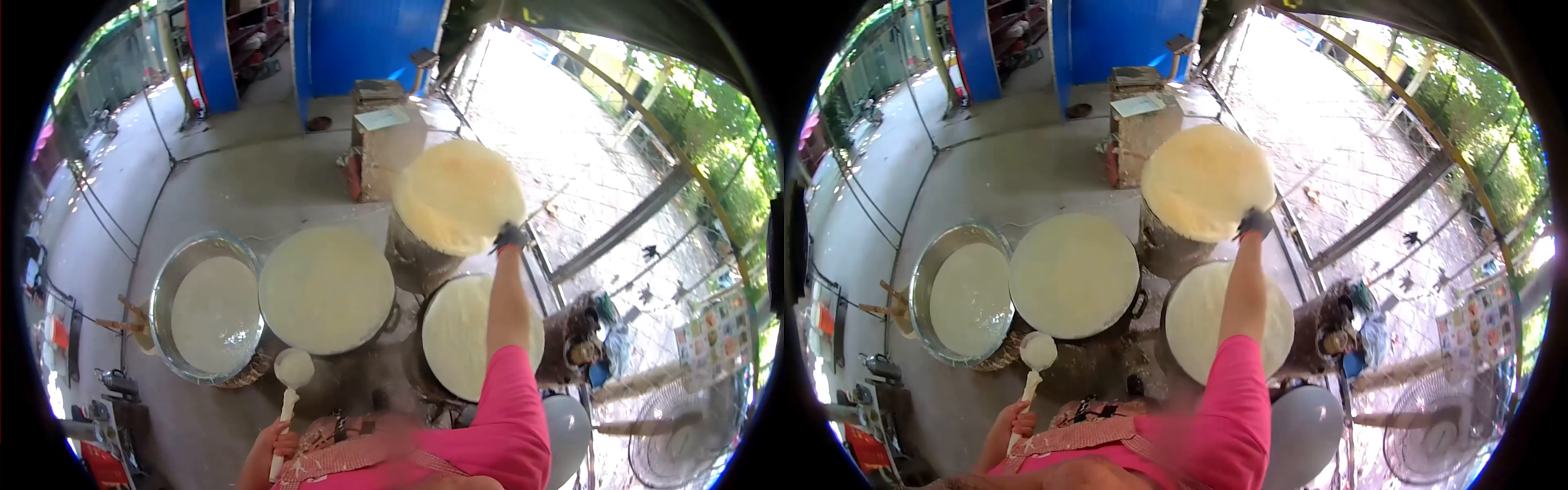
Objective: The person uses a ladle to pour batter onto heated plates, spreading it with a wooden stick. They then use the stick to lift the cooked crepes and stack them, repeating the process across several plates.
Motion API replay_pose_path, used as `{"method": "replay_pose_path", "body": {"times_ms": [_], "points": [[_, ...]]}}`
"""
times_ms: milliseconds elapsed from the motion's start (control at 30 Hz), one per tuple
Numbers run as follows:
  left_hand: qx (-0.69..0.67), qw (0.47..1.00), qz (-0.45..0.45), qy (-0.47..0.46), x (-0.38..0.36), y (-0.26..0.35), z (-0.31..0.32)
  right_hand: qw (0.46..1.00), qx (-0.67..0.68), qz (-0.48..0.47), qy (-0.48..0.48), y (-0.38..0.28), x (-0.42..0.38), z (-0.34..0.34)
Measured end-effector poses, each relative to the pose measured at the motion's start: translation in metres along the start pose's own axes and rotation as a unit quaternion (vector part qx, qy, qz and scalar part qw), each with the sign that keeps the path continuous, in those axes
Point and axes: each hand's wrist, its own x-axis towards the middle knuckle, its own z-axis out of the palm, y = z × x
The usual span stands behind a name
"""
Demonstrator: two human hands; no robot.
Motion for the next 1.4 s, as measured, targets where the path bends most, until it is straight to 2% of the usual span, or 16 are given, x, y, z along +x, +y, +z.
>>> {"method": "replay_pose_path", "body": {"times_ms": [200, 367, 433, 533, 667, 700, 800, 900, 967, 1033, 1133, 1167, 1233, 1333, 1367, 1400], "points": [[0.007, 0.997, 0.078, -0.025, 0.008, -0.029, 0.045, 0.965, -0.081, 0.202, 0.144, 0.115, 0.007, 0.021], [-0.017, 0.982, 0.186, 0.016, 0.002, -0.048, 0.077, 0.898, -0.436, 0.019, 0.062, 0.092, -0.014, -0.002], [0.006, 0.962, 0.268, 0.059, -0.004, -0.059, 0.106, 0.828, -0.479, -0.173, 0.234, 0.122, -0.01, -0.018], [0.182, 0.935, 0.303, -0.002, -0.012, -0.024, 0.068, 0.922, -0.364, -0.081, -0.103, 0.115, -0.033, -0.04], [0.035, 0.943, 0.288, -0.16, -0.035, 0.029, 0.033, 0.911, -0.276, 0.047, -0.304, 0.102, -0.173, 0.032], [0.001, 0.94, 0.282, -0.193, -0.046, 0.044, 0.024, 0.87, -0.352, -0.06, -0.341, 0.155, -0.153, 0.041], [0.184, 0.883, 0.422, -0.089, -0.086, 0.101, 0.004, 0.749, -0.437, -0.002, -0.498, 0.102, -0.328, 0.115], [0.204, 0.875, 0.439, -0.012, -0.115, 0.183, -0.021, 0.558, -0.487, -0.26, -0.619, 0.132, -0.439, 0.171], [0.212, 0.888, 0.406, 0.033, -0.113, 0.259, -0.055, 0.362, -0.631, -0.309, -0.612, 0.163, -0.515, 0.198], [0.221, 0.87, 0.43, 0.091, -0.082, 0.34, -0.11, 0.326, -0.514, -0.418, -0.674, 0.232, -0.556, 0.182], [0.459, 0.775, 0.28, 0.333, -0.065, 0.417, -0.148, 0.134, -0.579, -0.632, -0.498, 0.262, -0.597, 0.18], [0.475, 0.766, 0.245, 0.357, -0.06, 0.424, -0.155, 0.308, -0.592, -0.361, -0.651, 0.195, -0.632, 0.203], [0.408, 0.83, 0.226, 0.305, -0.065, 0.425, -0.149, 0.279, -0.698, -0.339, -0.566, 0.259, -0.603, 0.149], [0.126, 0.971, 0.167, 0.119, -0.099, 0.398, -0.109, 0.424, -0.55, -0.37, -0.618, 0.273, -0.616, 0.085], [0.033, 0.989, 0.132, 0.061, -0.117, 0.385, -0.088, 0.409, -0.592, -0.303, -0.625, 0.256, -0.629, 0.078], [-0.022, 0.993, 0.114, 0.017, -0.139, 0.371, -0.064, 0.344, -0.669, -0.42, -0.507, 0.28, -0.621, 0.031]]}}
